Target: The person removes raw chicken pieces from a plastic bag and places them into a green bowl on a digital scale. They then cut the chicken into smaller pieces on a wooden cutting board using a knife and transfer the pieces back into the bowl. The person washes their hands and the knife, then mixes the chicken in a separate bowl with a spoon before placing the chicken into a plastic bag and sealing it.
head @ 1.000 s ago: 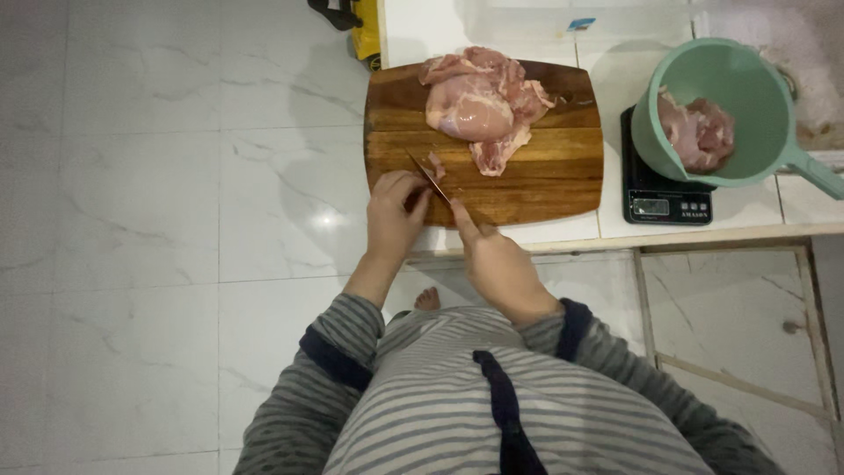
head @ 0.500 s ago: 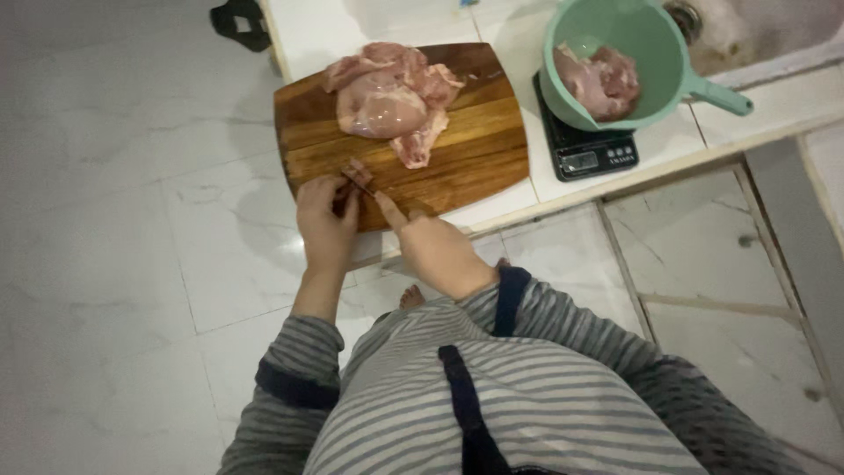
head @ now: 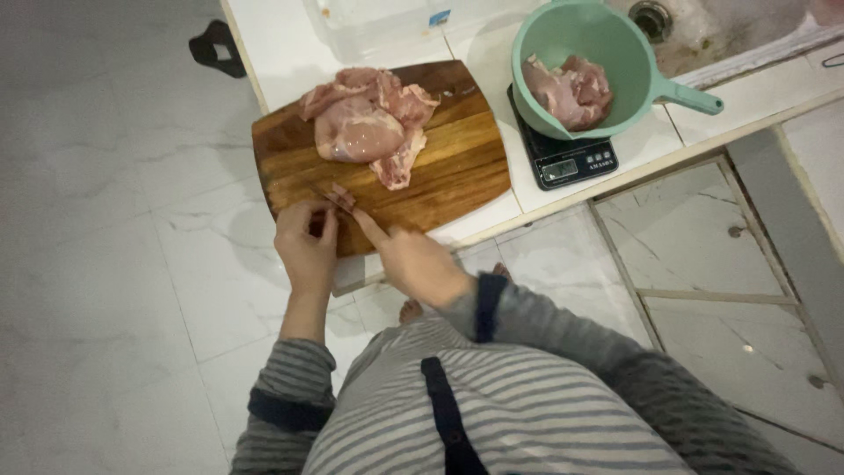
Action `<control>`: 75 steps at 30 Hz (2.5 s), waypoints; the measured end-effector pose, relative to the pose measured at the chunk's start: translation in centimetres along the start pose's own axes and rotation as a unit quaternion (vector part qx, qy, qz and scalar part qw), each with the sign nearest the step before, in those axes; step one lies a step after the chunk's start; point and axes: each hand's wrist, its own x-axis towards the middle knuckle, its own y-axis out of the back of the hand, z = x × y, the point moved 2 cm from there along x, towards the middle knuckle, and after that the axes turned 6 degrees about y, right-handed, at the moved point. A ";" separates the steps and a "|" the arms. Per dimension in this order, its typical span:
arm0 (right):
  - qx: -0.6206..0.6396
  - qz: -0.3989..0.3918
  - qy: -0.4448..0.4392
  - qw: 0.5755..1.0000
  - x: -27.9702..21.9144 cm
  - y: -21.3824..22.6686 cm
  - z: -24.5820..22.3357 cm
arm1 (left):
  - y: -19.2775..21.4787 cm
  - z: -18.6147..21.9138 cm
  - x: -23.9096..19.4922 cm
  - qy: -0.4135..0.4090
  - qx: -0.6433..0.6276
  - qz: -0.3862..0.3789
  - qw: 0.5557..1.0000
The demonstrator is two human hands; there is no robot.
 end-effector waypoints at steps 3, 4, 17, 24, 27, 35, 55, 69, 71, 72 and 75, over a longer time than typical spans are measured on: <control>-0.019 0.036 0.027 0.999 -2.5 -0.3 0.9 | 0.0 0.2 0.2 -0.032 -0.015 -0.006 0.999; -0.014 0.038 0.038 0.998 -2.7 -0.3 1.1 | 0.0 0.1 0.3 -0.027 -0.014 -0.013 0.999; 0.115 0.053 0.055 0.990 -3.1 2.3 3.7 | -0.6 -0.3 0.4 0.027 -0.015 0.013 0.999; 0.199 0.110 0.098 0.969 -4.3 7.6 6.3 | 0.3 2.5 1.7 0.146 -0.003 -0.103 0.984; 0.299 0.119 0.127 0.938 -5.7 9.9 8.3 | 0.9 5.7 2.7 0.092 0.131 -0.164 0.973; 0.503 0.231 0.039 0.832 -12.1 18.9 21.7 | -8.0 17.6 7.5 -0.004 -0.014 -0.158 0.987; 0.471 0.360 -0.055 0.803 -19.8 25.0 31.7 | -34.6 23.6 12.6 -0.084 0.114 -0.471 0.871; 0.475 0.347 -0.062 0.806 -19.6 25.6 32.8 | -34.0 25.5 12.7 -0.018 0.100 -0.557 0.824; 0.473 0.348 -0.057 0.807 -19.8 25.5 32.9 | -33.7 26.3 12.6 -0.160 0.101 -0.491 0.850; 0.472 0.349 -0.053 0.808 -19.8 25.6 33.0 | -33.8 26.1 12.5 -0.067 0.096 -0.529 0.840; 0.481 0.349 -0.052 0.803 -19.7 25.7 33.1 | -33.7 26.3 11.5 0.146 0.071 -0.593 0.789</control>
